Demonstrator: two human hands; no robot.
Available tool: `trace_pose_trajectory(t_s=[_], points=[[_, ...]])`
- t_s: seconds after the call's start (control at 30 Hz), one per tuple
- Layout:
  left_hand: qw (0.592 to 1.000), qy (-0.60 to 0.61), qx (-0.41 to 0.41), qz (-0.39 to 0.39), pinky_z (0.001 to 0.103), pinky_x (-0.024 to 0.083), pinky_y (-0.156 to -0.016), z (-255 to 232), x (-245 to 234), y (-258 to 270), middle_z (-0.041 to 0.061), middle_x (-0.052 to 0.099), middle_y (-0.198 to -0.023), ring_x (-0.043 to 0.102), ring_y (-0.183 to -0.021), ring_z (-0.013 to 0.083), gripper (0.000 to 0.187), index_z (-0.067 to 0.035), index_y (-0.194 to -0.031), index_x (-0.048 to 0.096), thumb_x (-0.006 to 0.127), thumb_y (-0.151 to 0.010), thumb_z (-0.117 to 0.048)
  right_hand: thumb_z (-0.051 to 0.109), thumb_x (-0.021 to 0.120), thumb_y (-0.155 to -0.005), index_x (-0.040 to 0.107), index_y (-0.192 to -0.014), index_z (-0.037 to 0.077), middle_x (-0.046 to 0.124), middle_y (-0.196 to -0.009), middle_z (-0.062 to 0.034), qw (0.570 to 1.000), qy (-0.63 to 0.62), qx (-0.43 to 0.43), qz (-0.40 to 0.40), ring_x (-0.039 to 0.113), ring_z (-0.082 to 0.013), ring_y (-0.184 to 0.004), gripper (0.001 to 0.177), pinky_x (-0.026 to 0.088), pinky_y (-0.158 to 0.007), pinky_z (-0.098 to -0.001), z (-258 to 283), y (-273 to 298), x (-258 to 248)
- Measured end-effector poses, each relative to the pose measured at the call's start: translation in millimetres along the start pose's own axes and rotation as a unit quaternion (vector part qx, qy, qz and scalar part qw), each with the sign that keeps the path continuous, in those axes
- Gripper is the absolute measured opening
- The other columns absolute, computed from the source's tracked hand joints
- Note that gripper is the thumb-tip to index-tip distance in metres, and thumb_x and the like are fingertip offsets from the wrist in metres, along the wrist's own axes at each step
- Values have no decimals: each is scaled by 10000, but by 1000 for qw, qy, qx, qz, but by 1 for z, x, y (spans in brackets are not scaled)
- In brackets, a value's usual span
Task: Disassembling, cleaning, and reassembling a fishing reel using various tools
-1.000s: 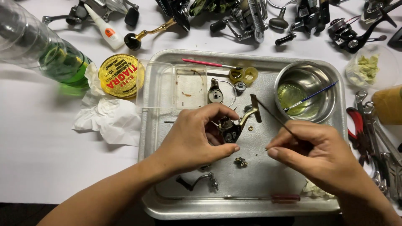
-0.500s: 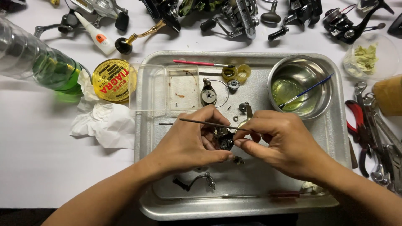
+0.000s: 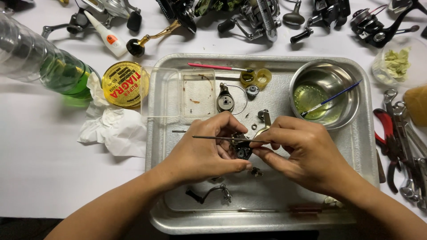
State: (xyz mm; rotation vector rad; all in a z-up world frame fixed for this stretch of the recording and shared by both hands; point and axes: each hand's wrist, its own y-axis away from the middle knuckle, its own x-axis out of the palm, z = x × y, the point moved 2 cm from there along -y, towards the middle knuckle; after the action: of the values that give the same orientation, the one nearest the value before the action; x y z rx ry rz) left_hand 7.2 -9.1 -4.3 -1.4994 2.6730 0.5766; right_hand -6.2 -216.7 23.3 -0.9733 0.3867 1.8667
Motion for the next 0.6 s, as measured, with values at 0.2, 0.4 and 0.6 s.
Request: trace_pose_trajectory(t_s=[0.2,0.4,0.6], points=[[1000,24,-4,-3,194,504,-493,0,1,-1,-19,639,-643,562,-535,20,477,-117,-1040,668,939,-647,-132,193,794,-843,800,-1023,246,651,-813,9,999,21,-33,30,664,-155,-631,188,487,-571,-288,-4,4,1],[988,-86,119,-45,175,586,-531,-1,0,2,-33,756,-738,668,-547,27,454,-159,-1063,665,923,-695,-226,192,686,-914,762,-920,113,786,-847,2,998,-32,51,-26,713,-129,-724,110,501,-670,-278,9,7,-9],[970,-59,209,-109,181,595,-539,-3,-1,7,12,748,-751,712,-573,54,453,-103,-1051,660,924,-704,-228,185,476,-1060,542,-1063,89,656,-719,-166,830,-473,283,-79,474,-145,-469,116,323,-353,-231,-16,25,8]])
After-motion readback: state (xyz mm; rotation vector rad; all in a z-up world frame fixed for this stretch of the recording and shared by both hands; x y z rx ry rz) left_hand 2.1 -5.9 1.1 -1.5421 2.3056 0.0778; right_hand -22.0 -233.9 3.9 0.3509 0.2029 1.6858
